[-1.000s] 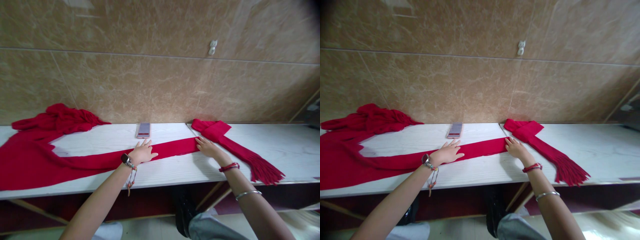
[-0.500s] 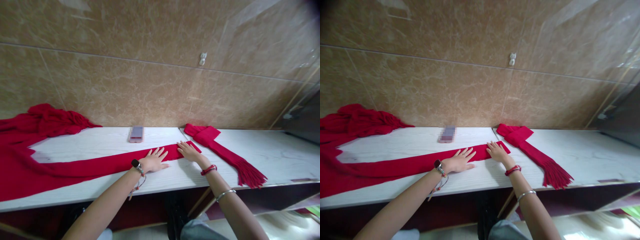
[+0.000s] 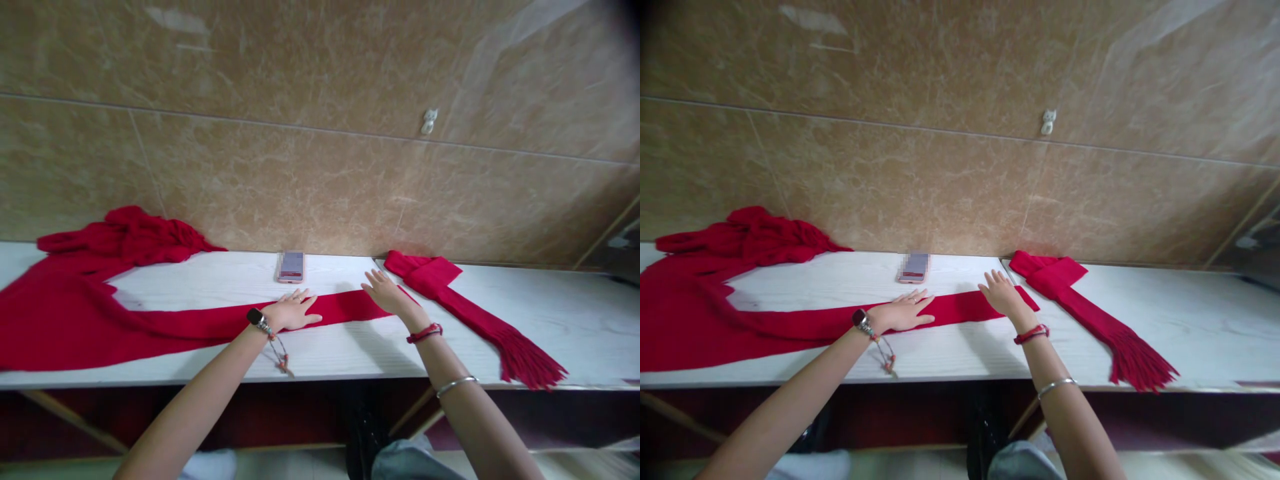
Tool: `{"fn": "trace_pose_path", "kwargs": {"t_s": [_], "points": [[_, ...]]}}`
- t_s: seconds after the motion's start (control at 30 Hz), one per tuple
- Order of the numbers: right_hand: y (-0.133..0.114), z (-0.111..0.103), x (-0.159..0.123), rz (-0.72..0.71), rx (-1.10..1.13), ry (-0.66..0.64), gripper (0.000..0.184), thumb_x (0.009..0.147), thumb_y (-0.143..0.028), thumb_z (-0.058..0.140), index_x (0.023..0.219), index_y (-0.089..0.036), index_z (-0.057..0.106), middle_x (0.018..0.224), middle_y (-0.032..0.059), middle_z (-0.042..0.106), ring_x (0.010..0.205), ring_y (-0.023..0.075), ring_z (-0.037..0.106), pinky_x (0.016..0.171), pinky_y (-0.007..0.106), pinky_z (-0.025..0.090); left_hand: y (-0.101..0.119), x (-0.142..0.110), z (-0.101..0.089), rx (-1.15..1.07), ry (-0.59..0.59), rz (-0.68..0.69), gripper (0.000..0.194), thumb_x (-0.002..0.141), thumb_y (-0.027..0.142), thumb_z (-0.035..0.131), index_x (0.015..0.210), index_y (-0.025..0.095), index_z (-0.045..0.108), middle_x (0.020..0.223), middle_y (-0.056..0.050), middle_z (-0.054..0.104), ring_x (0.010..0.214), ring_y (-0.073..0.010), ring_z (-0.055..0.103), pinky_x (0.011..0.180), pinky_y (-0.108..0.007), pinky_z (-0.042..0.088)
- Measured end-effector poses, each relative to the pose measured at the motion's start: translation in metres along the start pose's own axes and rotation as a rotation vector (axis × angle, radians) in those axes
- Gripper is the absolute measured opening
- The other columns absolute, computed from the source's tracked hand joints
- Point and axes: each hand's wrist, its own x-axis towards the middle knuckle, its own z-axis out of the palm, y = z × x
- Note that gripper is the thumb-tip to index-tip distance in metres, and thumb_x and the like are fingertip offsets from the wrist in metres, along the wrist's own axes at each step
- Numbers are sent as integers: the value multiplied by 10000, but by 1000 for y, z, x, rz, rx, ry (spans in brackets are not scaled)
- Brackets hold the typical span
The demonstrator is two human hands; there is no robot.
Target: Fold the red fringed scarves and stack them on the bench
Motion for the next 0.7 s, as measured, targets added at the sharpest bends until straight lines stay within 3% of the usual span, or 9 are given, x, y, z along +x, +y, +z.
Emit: {"fn": "trace_pose_path", "kwargs": {"t_s": [0.07, 0.17, 0.33, 0.43, 0.57, 0.7], "points": [[-34, -7, 20, -4, 65, -12, 461, 920, -317, 322, 1318, -97, 396, 1354, 197, 410, 1286, 291, 312, 1002, 520, 313, -22, -12, 3, 23, 14, -69, 661, 878, 557, 280, 1421, 192, 186, 1487, -103, 86, 1361, -261, 70, 1063, -472, 142], [-95, -13, 43, -151, 149, -75, 517, 924, -374, 303, 1308, -42, 400, 1355, 224, 393, 1289, 286, 307, 1013, 468, 328, -49, -35, 14, 47, 56, -113, 602, 908, 499, 245, 1422, 192, 185, 1493, -97, 83, 1363, -257, 53, 1066, -460, 135], [-174, -8, 49, -383, 247, -147, 552, 915, -417, 331, 1316, -41, 389, 1342, 208, 422, 1262, 270, 359, 1011, 414, 349, -85, -84, 30, 98, 149, -115, 533, 920, 448, 269, 1407, 237, 224, 1497, -73, 105, 1364, -251, 47, 1076, -438, 119], [-190, 2, 41, -438, 247, -116, 541, 931, -410, 276, 1345, -67, 348, 1383, 202, 364, 1288, 296, 305, 998, 498, 336, -110, -107, 34, 102, 152, -200, 564, 911, 484, 275, 1416, 245, 197, 1496, -78, 104, 1361, -263, 71, 1069, -438, 148], [-189, 7, 35, -444, 234, -93, 521, 944, -381, 233, 1369, -89, 310, 1407, 192, 328, 1310, 296, 251, 1002, 525, 314, -136, -121, 37, 79, 156, -276, 605, 906, 509, 269, 1422, 206, 182, 1495, -97, 100, 1360, -278, 54, 1065, -437, 150], [-192, -6, 34, -411, 281, -59, 515, 923, -401, 311, 1369, -144, 332, 1410, 169, 335, 1313, 283, 252, 1023, 527, 284, -129, -127, 30, 107, 230, -149, 557, 894, 485, 343, 1386, 232, 274, 1492, -80, 132, 1356, -275, 87, 1068, -411, 143]]}}
